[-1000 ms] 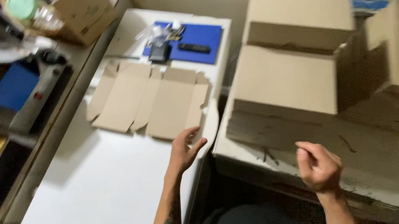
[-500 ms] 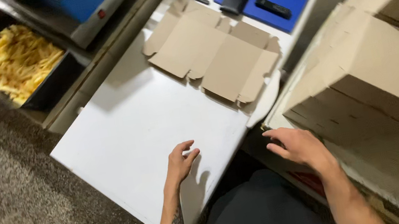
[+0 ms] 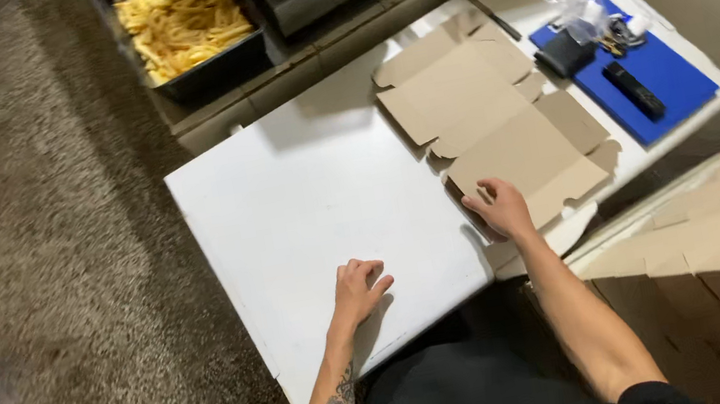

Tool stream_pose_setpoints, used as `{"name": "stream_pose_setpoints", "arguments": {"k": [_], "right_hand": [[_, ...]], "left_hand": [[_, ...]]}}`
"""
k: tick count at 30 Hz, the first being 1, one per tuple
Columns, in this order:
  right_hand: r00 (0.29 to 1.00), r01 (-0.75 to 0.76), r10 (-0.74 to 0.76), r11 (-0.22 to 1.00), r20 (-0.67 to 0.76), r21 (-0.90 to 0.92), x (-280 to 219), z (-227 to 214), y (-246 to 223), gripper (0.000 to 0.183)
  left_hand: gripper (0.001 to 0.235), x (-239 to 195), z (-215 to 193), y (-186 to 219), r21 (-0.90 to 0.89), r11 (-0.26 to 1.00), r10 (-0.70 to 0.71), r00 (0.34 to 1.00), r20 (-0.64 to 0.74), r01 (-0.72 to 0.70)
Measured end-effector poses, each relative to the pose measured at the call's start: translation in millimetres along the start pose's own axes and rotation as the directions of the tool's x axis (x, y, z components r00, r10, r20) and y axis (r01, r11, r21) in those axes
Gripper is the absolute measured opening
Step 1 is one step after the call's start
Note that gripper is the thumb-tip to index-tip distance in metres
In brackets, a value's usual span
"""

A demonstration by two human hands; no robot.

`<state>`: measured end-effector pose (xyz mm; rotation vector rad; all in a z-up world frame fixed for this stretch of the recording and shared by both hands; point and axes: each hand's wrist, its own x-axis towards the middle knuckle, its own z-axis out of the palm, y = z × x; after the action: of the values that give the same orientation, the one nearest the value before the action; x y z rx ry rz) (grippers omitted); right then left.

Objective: The person repeatedly picks up flat cardboard boxes from a stack, folds them into three-dimensional containers on a white table, and places the finished boxes into a larger cardboard box. The process is repeated multiple times.

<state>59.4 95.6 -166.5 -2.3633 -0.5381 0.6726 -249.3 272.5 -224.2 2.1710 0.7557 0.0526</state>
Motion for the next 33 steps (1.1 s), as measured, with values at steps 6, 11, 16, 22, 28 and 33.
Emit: {"name": "stream_pose_setpoints", "arguments": {"k": [6, 11, 16, 22, 28, 33], "right_hand": [[0.995, 0.101, -0.102, 0.989, -0.008, -0.109, 11, 1, 22, 0.057], [0.989, 0.140, -0.135, 0.986, 0.053, -0.094, 11, -16, 16, 0.050], [0.987, 0.154, -0.159, 0.967, -0.006, -0.204, -7, -28, 1, 0.042], [0.974, 0.170, -0.209, 0.927, -0.083, -0.334, -14, -26, -16, 0.028], [0.779, 0.468, -0.580, 0.790, -0.236, -0.397, -72, -20, -84, 0.021], [0.302, 0.840, -0.928, 0.367, -0.217, -0.400, -112, 4, -117, 0.030]], "left_hand": [[0.046, 0, 8, 4, -0.025, 0.998, -0.053, 0.997, -0.062, 0.051], [0.045, 8, 26, -10, -0.018, 0.998, -0.056, 0.993, -0.104, 0.054], [0.042, 10, 27, -13, -0.014, 0.999, -0.040, 0.984, -0.171, 0.038], [0.038, 5, 27, -2, 0.014, 1.000, -0.022, 0.975, -0.222, 0.026], [0.034, -29, 33, 18, -0.118, 0.992, -0.087, 0.941, -0.326, 0.051], [0.036, -64, 25, 24, -0.285, 0.958, -0.133, 0.874, -0.467, -0.007]]}}
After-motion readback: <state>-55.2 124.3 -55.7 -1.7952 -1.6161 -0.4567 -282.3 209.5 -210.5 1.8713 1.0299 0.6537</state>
